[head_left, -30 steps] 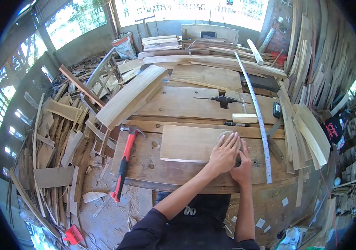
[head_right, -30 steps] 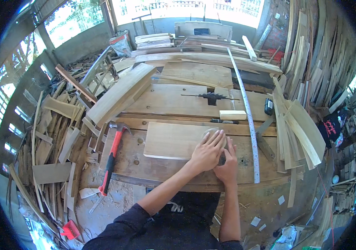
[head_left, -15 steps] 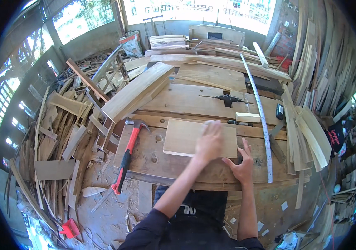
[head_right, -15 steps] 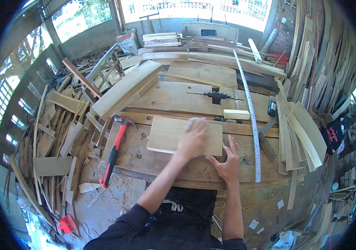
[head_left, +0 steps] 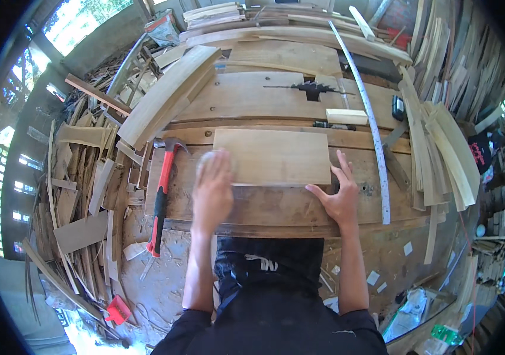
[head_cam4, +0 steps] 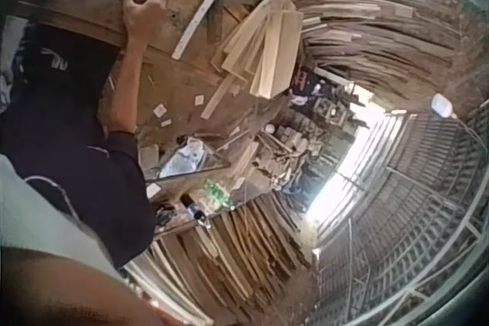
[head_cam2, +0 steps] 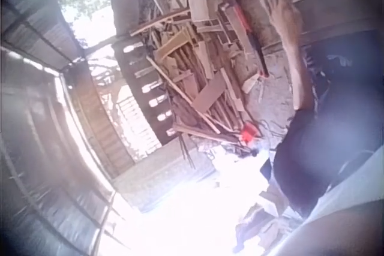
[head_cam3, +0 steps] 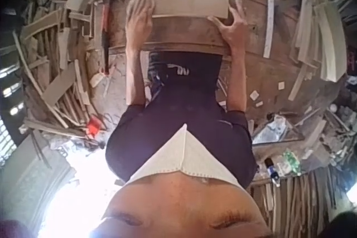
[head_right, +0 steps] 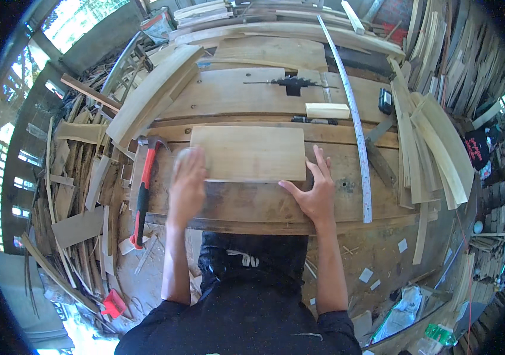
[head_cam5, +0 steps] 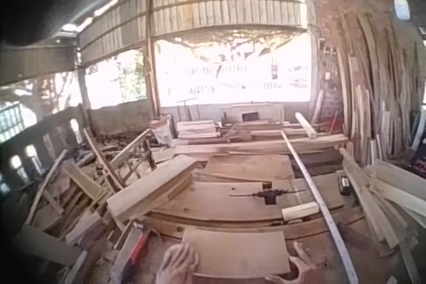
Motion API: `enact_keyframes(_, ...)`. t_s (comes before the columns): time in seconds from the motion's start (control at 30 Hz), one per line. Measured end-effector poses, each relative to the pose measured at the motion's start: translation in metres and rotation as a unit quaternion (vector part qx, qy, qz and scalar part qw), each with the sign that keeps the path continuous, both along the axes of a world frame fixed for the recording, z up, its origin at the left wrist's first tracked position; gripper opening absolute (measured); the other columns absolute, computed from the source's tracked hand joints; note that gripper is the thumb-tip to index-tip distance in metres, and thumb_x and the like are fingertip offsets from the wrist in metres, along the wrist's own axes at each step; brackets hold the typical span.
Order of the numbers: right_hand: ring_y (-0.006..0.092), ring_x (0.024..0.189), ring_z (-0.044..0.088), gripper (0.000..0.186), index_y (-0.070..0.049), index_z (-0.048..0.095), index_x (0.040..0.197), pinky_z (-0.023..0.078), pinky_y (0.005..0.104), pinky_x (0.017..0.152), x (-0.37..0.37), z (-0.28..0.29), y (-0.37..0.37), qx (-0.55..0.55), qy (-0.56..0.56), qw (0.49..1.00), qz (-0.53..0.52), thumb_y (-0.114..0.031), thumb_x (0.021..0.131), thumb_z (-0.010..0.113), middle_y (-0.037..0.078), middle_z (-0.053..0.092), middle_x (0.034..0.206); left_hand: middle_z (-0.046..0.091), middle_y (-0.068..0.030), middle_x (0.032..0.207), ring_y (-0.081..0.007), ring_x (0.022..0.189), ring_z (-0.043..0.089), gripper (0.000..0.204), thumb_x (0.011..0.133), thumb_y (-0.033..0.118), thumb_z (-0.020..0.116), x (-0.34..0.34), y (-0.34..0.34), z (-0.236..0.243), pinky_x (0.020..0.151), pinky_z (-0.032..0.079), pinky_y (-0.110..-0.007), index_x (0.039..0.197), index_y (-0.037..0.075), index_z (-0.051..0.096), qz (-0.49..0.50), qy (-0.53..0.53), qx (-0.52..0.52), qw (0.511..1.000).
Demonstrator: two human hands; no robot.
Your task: Measuring and sanding a piece of wood on a workbench.
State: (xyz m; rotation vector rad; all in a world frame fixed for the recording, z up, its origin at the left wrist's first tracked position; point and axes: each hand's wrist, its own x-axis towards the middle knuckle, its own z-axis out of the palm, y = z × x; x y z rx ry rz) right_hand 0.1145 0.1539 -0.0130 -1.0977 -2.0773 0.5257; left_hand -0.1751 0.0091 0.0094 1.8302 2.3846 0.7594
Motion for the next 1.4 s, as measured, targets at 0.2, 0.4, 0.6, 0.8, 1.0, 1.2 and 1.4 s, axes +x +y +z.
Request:
enact_keyframes(0.2, 0.0399, 0.155, 0.042, 0.077, 0.004, 0.07, 0.13, 0.026, 0.0531, 0.132, -0.005, -0.004, 0.001, -0.006, -0.018, 1.0, 0.017, -0.043, 0.075, 0.096, 0.025, 0.048, 0.163, 0.044, -0.0196, 0.168, -0.0308, 0.159, 0.037, 0.056, 0.104, 0.016, 0.053, 0.035, 0.028, -0.004, 0.131, 0.024, -0.051, 0.156, -0.003, 0.05, -0.04, 0.066, -0.004, 0.997)
enact_keyframes(0.4, 0.0417, 0.156, 0.04, 0.071, 0.004, 0.069, 0.133, 0.021, 0.0551, 0.133, 0.003, -0.018, 0.007, -0.005, -0.012, 1.0, 0.018, -0.038, 0.081, 0.091, 0.026, 0.044, 0.166, 0.042, -0.0184, 0.169, -0.031, 0.16, 0.036, 0.057, 0.103, 0.017, 0.052, 0.149, 0.092, -0.022, 0.133, 0.021, -0.05, 0.157, -0.002, 0.049, -0.221, 0.015, 0.042, 0.974)
enact_keyframes(0.6, 0.0391, 0.158, 0.037, 0.073, 0.002, 0.075, 0.124, 0.013, 0.0574, 0.134, 0.004, -0.001, 0.0, -0.02, -0.022, 1.0, -0.007, -0.047, 0.074, 0.095, 0.024, 0.044, 0.167, 0.045, -0.0181, 0.168, -0.0311, 0.158, 0.038, 0.054, 0.107, 0.018, 0.049, 0.065, 0.076, -0.008, 0.131, 0.026, -0.049, 0.157, -0.001, 0.051, -0.184, 0.021, 0.013, 0.983)
enact_keyframes(0.8, 0.0386, 0.158, 0.037, 0.069, 0.002, 0.076, 0.121, 0.011, 0.0595, 0.133, -0.007, -0.002, -0.001, -0.009, -0.045, 0.999, 0.012, -0.047, 0.076, 0.094, 0.023, 0.045, 0.166, 0.053, -0.0218, 0.16, -0.0362, 0.155, 0.041, 0.05, 0.097, 0.013, 0.054, -0.012, 0.061, -0.015, 0.131, 0.027, -0.051, 0.144, -0.004, 0.062, -0.008, 0.109, 0.051, 0.993)
enact_keyframes(1.0, 0.0386, 0.158, 0.037, 0.064, 0.001, 0.077, 0.119, 0.006, 0.0611, 0.133, -0.001, -0.017, 0.005, 0.009, -0.049, 0.999, 0.007, -0.045, 0.077, 0.094, 0.022, 0.046, 0.166, 0.045, -0.0191, 0.167, -0.0335, 0.159, 0.036, 0.054, 0.1, 0.018, 0.052, 0.115, 0.121, -0.02, 0.132, 0.023, -0.049, 0.15, 0.0, 0.058, -0.248, 0.099, -0.019, 0.964)
enact_keyframes(1.2, 0.0373, 0.159, 0.035, 0.068, -0.003, 0.078, 0.124, 0.005, 0.0597, 0.134, -0.003, -0.003, 0.001, -0.008, -0.066, 0.998, -0.002, -0.051, 0.077, 0.092, 0.023, 0.044, 0.167, 0.043, -0.0153, 0.17, -0.0274, 0.16, 0.035, 0.058, 0.109, 0.023, 0.045, 0.041, 0.098, -0.017, 0.133, 0.023, -0.046, 0.162, 0.002, 0.044, -0.165, 0.035, 0.008, 0.986)
enact_keyframes(1.4, 0.0363, 0.159, 0.036, 0.069, -0.007, 0.079, 0.129, 0.006, 0.0572, 0.134, -0.004, 0.001, 0.003, -0.021, -0.064, 0.998, 0.003, -0.05, 0.077, 0.092, 0.023, 0.044, 0.167, 0.045, -0.0161, 0.168, -0.0298, 0.159, 0.038, 0.054, 0.113, 0.024, 0.041, -0.016, 0.061, -0.004, 0.132, 0.024, -0.046, 0.162, 0.002, 0.045, 0.03, 0.018, 0.004, 0.999)
